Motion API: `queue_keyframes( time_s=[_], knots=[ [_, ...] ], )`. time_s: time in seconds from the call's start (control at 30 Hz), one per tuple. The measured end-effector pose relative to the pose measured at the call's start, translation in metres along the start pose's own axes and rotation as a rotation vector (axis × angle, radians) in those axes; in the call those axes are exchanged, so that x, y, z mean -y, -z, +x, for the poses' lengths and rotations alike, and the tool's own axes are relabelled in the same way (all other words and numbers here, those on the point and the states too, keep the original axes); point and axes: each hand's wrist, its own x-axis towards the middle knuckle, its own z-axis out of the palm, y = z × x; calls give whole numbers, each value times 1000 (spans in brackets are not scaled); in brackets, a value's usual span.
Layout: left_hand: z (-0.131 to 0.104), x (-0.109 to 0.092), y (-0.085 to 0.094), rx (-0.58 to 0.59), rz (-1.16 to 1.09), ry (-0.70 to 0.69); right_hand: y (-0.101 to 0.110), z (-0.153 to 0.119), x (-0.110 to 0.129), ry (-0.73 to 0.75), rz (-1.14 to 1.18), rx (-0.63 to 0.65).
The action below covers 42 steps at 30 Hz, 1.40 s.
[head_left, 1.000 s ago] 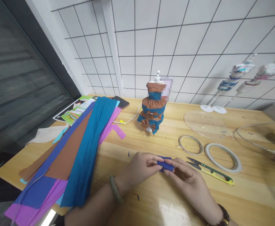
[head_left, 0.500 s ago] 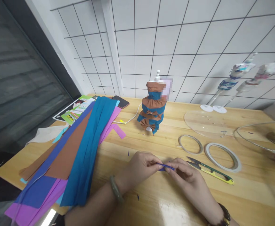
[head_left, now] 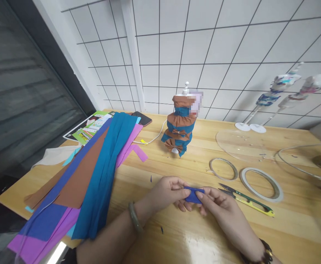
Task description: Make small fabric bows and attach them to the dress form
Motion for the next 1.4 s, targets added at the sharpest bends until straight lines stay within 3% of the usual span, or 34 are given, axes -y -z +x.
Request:
queue_keyframes(
  time_s=[0.17,0.37,0.8,1.07,1.4],
  knots=[
    [-4,-3,-1,73,-16,56,-2,1,-1,-21,-23,-38],
    [-6,-4,-1,58,-10,92,-4,-1,-1,31,-48,-84],
    [-4,4,-1,77,119,48,-4,-2,-9,97,-88,-171],
    [-5,0,-4,47,159,28,-4,-4,-14,179,-124,-224],
    [-3,2,-2,-17,149,-5,-3,-2,-7,134,-107,-222]
  ],
)
